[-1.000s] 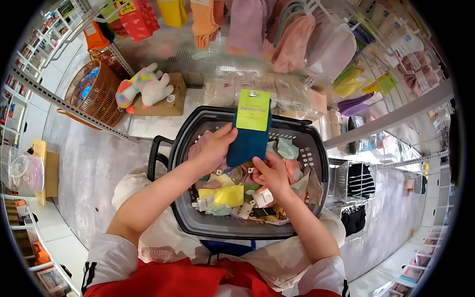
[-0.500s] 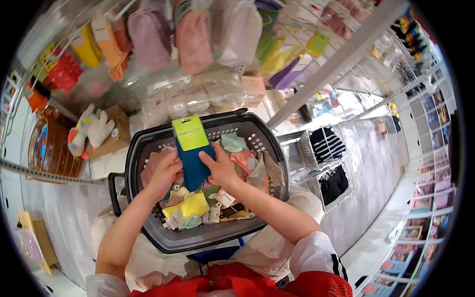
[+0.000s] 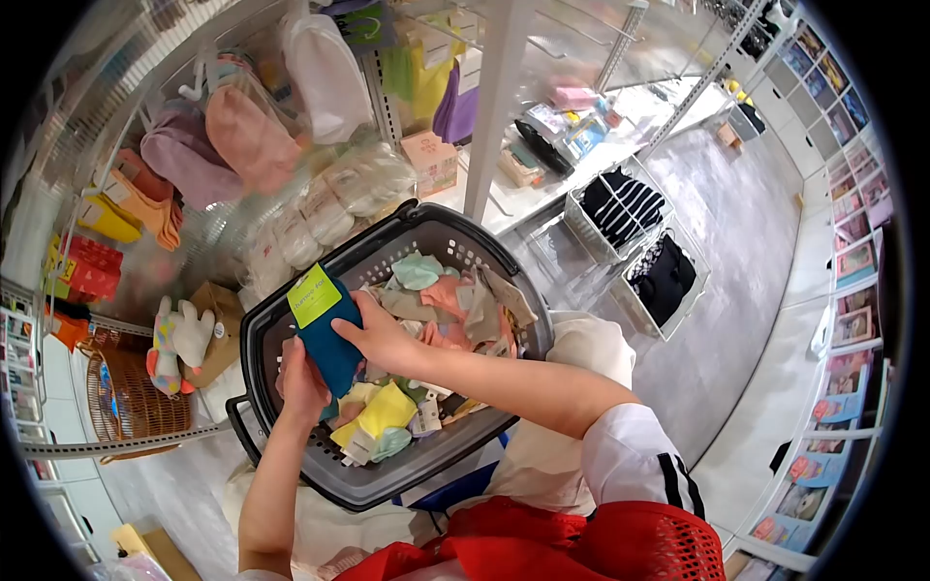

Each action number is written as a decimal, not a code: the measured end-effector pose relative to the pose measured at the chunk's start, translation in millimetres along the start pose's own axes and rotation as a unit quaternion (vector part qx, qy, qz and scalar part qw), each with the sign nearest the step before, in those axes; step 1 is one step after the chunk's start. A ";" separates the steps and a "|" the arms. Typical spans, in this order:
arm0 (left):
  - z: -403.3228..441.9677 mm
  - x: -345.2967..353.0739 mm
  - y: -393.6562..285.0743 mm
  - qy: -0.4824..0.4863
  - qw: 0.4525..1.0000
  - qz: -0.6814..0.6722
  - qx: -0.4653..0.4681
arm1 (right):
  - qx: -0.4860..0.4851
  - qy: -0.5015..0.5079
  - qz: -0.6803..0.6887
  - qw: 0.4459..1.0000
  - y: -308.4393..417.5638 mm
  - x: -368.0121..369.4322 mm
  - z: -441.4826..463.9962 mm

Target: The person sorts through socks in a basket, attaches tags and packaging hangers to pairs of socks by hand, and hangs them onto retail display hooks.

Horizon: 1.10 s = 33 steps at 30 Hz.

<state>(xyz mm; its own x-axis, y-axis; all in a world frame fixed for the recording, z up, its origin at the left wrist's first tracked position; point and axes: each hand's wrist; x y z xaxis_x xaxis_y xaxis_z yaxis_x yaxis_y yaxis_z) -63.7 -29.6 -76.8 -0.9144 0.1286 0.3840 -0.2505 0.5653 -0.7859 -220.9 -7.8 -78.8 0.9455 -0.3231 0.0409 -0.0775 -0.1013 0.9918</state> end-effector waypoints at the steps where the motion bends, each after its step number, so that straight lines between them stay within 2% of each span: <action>1: -0.7 1.3 -0.6 -0.007 1.000 0.007 0.001 | 0.008 0.001 0.007 1.000 1.0 0.1 -0.7; 6: -4.8 7.9 1.4 -0.025 0.998 0.041 0.032 | 0.027 -0.005 0.029 0.999 1.5 0.2 1.8; 9: 4.6 -16.2 -0.7 0.019 0.993 0.112 0.044 | 0.021 0.002 -0.015 1.000 7.7 -5.4 7.4; 10: 4.3 -15.1 -0.3 -0.003 0.990 0.122 0.064 | 0.067 0.022 0.023 0.997 16.5 -9.7 9.3; 12: 2.7 -2.0 0.6 -0.046 0.983 0.142 0.105 | 0.050 0.017 0.018 0.998 17.4 -11.7 16.7; 15: -5.7 16.5 -3.6 -0.042 0.979 0.144 0.141 | 0.013 0.009 -0.006 1.000 17.0 -13.9 21.2; 17: -1.8 6.0 -1.3 -0.020 0.973 0.187 0.133 | 0.030 0.011 0.048 0.998 9.4 -13.8 24.1; 19: -2.4 2.3 -1.6 -0.005 0.973 0.188 0.135 | 0.025 0.015 0.040 0.999 11.8 -15.1 23.7; 20: -1.3 1.8 1.7 -0.004 0.972 0.177 0.157 | 0.049 0.043 0.095 0.993 12.0 -15.7 23.6; 22: 4.3 2.6 7.1 0.008 0.966 0.155 0.205 | 0.063 0.059 0.113 0.990 22.4 -16.0 18.6; 29: -5.9 7.4 -8.1 -0.059 0.972 0.195 0.119 | 0.094 0.083 0.132 0.983 21.6 -14.8 16.1; 31: -5.2 9.8 -7.1 -0.080 0.976 0.174 0.106 | 0.069 0.089 0.123 0.986 13.9 -14.4 18.1; 33: 8.2 -1.7 2.0 -0.097 0.961 0.196 0.168 | 0.040 0.097 0.106 0.989 8.7 -15.7 23.3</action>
<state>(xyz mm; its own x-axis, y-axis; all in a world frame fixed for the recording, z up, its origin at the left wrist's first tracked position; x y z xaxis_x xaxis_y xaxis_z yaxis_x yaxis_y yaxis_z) -65.2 -35.4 -83.0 -0.9935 0.1048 -0.0449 0.0657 0.2045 -0.9767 -243.8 -25.5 -73.6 0.9476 -0.1597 0.2765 -0.2977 -0.1281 0.9460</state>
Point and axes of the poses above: each hand's wrist, its own z-axis towards the middle knuckle, its own x-axis out of the palm, y = z × x, and after that the axes turned 15 degrees about -y, right-handed
